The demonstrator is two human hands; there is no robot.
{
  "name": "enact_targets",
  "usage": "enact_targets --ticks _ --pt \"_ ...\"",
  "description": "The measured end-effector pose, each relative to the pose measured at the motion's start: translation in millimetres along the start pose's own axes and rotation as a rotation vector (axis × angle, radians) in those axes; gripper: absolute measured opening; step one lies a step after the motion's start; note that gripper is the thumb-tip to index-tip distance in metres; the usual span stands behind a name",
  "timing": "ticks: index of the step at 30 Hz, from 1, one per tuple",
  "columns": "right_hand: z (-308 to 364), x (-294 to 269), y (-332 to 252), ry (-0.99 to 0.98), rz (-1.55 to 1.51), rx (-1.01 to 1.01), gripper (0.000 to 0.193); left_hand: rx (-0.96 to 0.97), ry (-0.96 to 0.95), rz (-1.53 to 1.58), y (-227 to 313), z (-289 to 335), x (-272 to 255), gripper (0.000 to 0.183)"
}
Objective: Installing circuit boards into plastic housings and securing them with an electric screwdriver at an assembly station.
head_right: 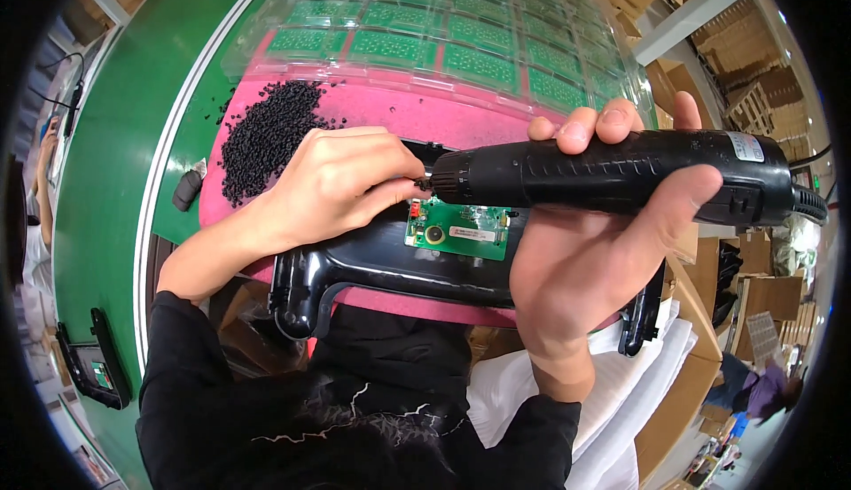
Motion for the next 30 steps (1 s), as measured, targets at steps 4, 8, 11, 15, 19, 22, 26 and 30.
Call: enact_targets --ticks 4,8,11,15,19,22,26,30 --pt "4 -1 9 0.07 -0.039 0.025 0.045 0.008 -0.01 -0.131 9 -5 -8 0.023" --pt "6 -4 11 0.091 0.02 -0.015 0.045 0.113 0.024 -0.274 18 -5 -7 0.027" --pt "7 -2 9 0.047 -0.011 -0.04 0.048 0.131 0.0 -0.27 20 -6 -4 0.025" --pt "9 15 1 -0.081 0.004 -0.042 0.059 0.218 0.023 -0.263 23 -3 -2 0.022" --pt "9 7 -3 -0.014 0.001 -0.035 0.067 0.226 0.015 -0.196 29 -6 -3 0.018" --pt "5 0 -11 -0.048 0.112 -0.022 0.061 0.193 0.105 -0.157 25 -7 -20 0.015" --pt "-7 -17 -14 -0.043 0.253 0.042 0.048 0.074 0.044 0.015 12 -8 -11 0.007" --pt "-12 -34 -11 0.005 0.327 0.065 0.044 0.009 -0.226 0.164 8 -4 16 0.009"
Point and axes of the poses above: each hand's wrist, its own z-axis away from the middle knuckle, its own x-axis out of the palm, y = z × x, the point moved 9 cm from there along -z, towards the middle knuckle, and after that the axes turned 10 degrees about x, right-handed, at the moved point
